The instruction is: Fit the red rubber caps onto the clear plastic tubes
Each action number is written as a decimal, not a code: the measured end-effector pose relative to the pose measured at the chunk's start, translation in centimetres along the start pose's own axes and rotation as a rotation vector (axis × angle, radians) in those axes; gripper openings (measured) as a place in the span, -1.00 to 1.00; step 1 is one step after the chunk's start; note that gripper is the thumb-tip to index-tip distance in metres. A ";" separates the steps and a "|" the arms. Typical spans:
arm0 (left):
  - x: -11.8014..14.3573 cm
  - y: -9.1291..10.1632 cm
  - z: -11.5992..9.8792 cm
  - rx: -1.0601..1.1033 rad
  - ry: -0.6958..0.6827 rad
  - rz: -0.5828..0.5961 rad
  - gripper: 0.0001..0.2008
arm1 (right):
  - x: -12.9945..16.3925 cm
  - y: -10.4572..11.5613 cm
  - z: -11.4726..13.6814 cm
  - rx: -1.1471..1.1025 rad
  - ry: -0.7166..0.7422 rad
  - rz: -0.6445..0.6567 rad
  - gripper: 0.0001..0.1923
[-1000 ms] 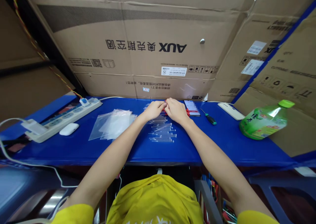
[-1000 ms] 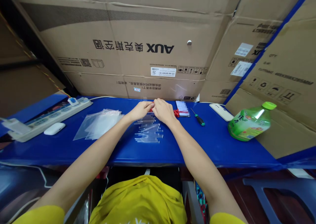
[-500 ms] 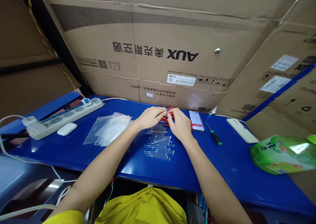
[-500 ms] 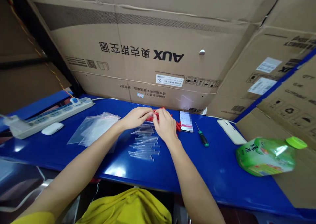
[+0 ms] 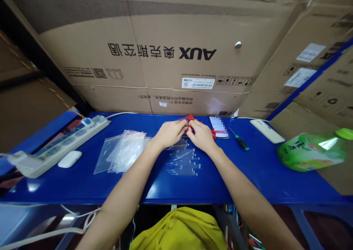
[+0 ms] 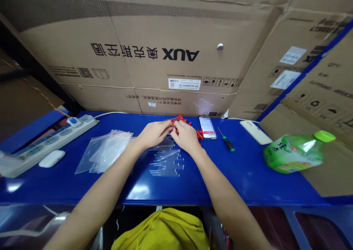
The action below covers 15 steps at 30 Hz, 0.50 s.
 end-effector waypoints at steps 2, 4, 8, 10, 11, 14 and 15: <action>0.1 -0.3 0.3 0.015 0.026 -0.012 -0.66 | -0.1 0.2 0.0 -0.010 0.033 -0.012 -0.79; 0.1 -0.6 0.6 0.027 0.043 -0.014 -0.64 | -0.2 0.3 -0.1 -0.036 0.065 -0.016 -0.77; 0.0 -0.8 1.1 0.056 0.046 -0.035 -0.66 | -0.6 0.2 -0.8 -0.092 0.084 -0.042 -0.82; 0.0 -0.7 1.1 0.073 0.037 -0.060 -0.68 | -0.6 0.0 -1.1 -0.125 0.083 -0.047 -0.84; -0.1 -0.7 1.1 0.077 0.034 -0.069 -0.69 | -0.6 -0.2 -1.2 -0.137 0.078 -0.042 -0.84; -0.1 -0.7 1.0 0.071 0.036 -0.079 -0.69 | -0.5 -0.4 -1.3 -0.145 0.048 -0.016 -0.82; -0.1 -0.7 1.0 0.065 0.038 -0.082 -0.69 | -0.5 -0.5 -1.3 -0.141 0.038 -0.008 -0.82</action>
Point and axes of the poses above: each hand's wrist, its own x-axis away from the middle knuckle, its own y-axis out of the back of the hand, z = x × y, the point moved 3 cm from there along -x, towards the middle knuckle, and after that the axes turned 14 degrees about y, right-handed, at the moved point
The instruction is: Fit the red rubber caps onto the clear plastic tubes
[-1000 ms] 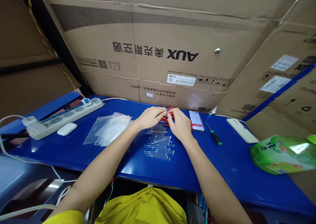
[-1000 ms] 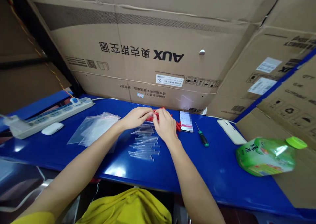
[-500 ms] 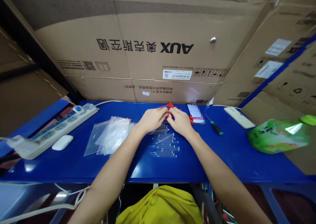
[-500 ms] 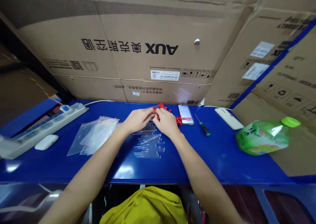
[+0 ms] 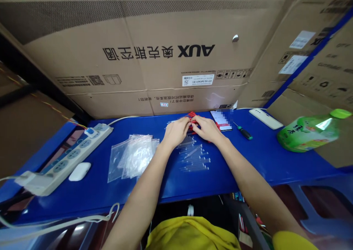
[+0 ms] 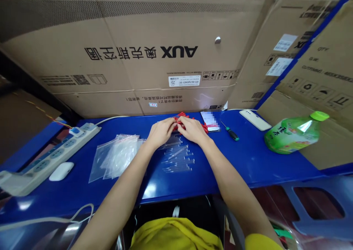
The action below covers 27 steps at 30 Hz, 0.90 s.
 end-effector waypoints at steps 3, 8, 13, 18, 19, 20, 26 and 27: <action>0.0 0.0 0.0 -0.003 -0.017 -0.010 -0.69 | 0.1 0.2 0.1 0.021 -0.002 0.025 -0.81; 0.1 0.2 0.0 0.020 -0.091 -0.040 -0.74 | 0.0 0.8 0.2 0.043 0.055 0.047 -0.77; 0.4 0.0 0.2 0.048 -0.111 -0.040 -0.78 | -0.1 1.1 0.5 0.052 0.065 0.053 -0.75; 0.4 -0.8 0.3 0.026 -0.079 0.004 -0.82 | -0.1 1.0 0.7 0.093 0.003 0.125 -0.76; 0.3 -0.9 0.2 0.020 -0.077 0.011 -0.83 | -0.1 1.1 0.7 0.106 -0.009 0.143 -0.75; 0.3 -0.9 0.2 0.015 -0.074 0.016 -0.84 | -0.1 1.1 0.8 0.117 -0.021 0.160 -0.74; 0.3 -0.8 0.2 -0.030 -0.049 0.031 -0.84 | -0.2 1.1 1.3 0.155 -0.060 0.228 -0.72; 0.3 -0.8 0.1 -0.044 -0.039 0.036 -0.82 | -0.2 1.1 1.4 0.158 -0.060 0.227 -0.72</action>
Point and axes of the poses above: each hand's wrist, its own x-axis away from the middle knuckle, its own y-axis out of the back of the hand, z = x × y, the point moved 3 cm from there along -x, towards the middle knuckle, and after that the axes turned 14 degrees about y, right-handed, at the moved point
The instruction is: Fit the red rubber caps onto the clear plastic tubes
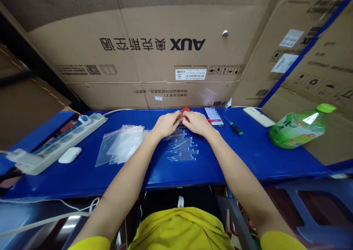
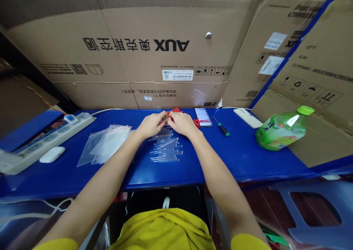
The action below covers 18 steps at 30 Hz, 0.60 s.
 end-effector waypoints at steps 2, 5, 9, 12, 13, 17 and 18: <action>0.0 0.1 -0.1 -0.024 0.023 0.008 -0.76 | 0.0 -0.1 0.2 0.004 -0.006 -0.009 -0.73; -0.1 0.1 -0.3 -0.058 0.066 0.021 -0.66 | 0.1 -0.2 0.4 0.009 -0.013 -0.031 -0.73; -0.2 -0.3 -0.1 -0.090 0.091 0.046 -0.61 | 0.1 -0.3 0.8 0.039 -0.006 -0.035 -0.73; -0.3 -0.7 0.2 -0.059 0.071 0.037 -0.61 | 0.0 -0.4 1.0 0.067 -0.002 -0.043 -0.72; -0.4 -0.7 0.3 -0.045 0.061 0.025 -0.62 | 0.0 -0.4 1.1 0.074 -0.002 -0.051 -0.72; -0.6 -0.9 0.5 0.002 0.016 -0.025 -0.63 | -0.2 -0.6 1.2 0.086 -0.017 -0.079 -0.73; -0.7 -0.9 0.5 0.012 0.009 -0.030 -0.63 | -0.2 -0.7 1.2 0.086 -0.023 -0.082 -0.73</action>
Point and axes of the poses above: each hand's wrist, its own x-axis away from the middle knuckle, its own y-axis out of the back of the hand, z = x × y, the point moved 3 cm from there along -x, towards the middle knuckle, and after that the axes turned 14 degrees about y, right-handed, at the moved point
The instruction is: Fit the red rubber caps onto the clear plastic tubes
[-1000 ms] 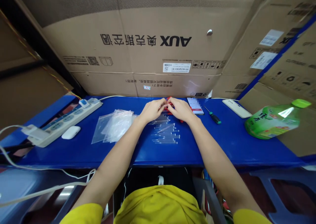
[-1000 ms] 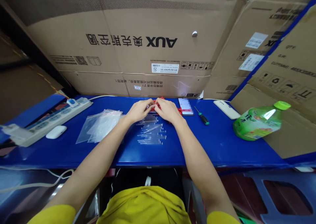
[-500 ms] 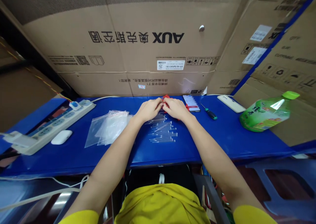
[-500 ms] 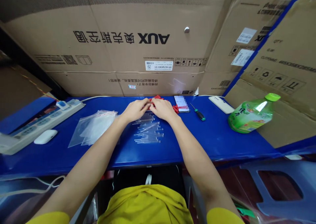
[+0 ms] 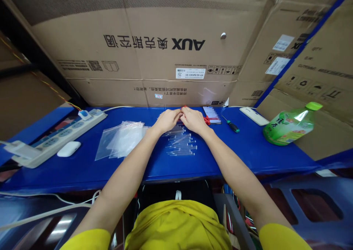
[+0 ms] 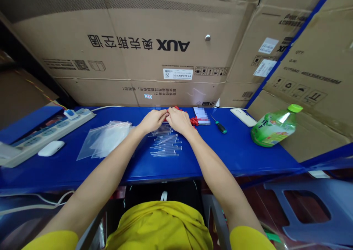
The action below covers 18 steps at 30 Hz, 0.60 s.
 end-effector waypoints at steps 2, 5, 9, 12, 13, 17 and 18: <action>-0.1 -0.1 -0.1 0.020 -0.008 -0.002 -0.63 | -0.1 -0.1 0.0 -0.002 -0.012 -0.007 -0.73; -0.1 0.0 -0.4 0.045 -0.008 -0.002 -0.64 | -0.1 -0.4 -0.1 -0.012 -0.025 -0.024 -0.71; -0.1 0.0 -0.5 0.081 0.011 -0.020 -0.65 | -0.1 -0.7 -0.4 -0.038 -0.043 -0.078 -0.71; -0.2 0.0 -0.2 0.148 0.034 -0.047 -0.62 | 0.1 -0.6 -0.6 -0.080 -0.031 -0.153 -0.71; -0.3 0.0 -0.1 0.179 0.038 -0.048 -0.60 | 0.2 -0.5 -0.7 -0.099 -0.011 -0.176 -0.71; -0.5 0.0 0.2 0.263 0.020 -0.006 -0.53 | 0.5 -0.3 -1.0 -0.152 0.064 -0.206 -0.72; -0.5 0.0 0.2 0.254 0.010 0.000 -0.53 | 0.6 -0.2 -1.1 -0.158 0.068 -0.203 -0.72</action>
Point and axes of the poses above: each hand's wrist, its own x-axis away from the middle knuckle, its own y-axis out of the back of the hand, z = x × y, the point moved 3 cm from there along -x, towards the middle knuckle, and after that the axes turned 14 degrees about y, right-handed, at the moved point
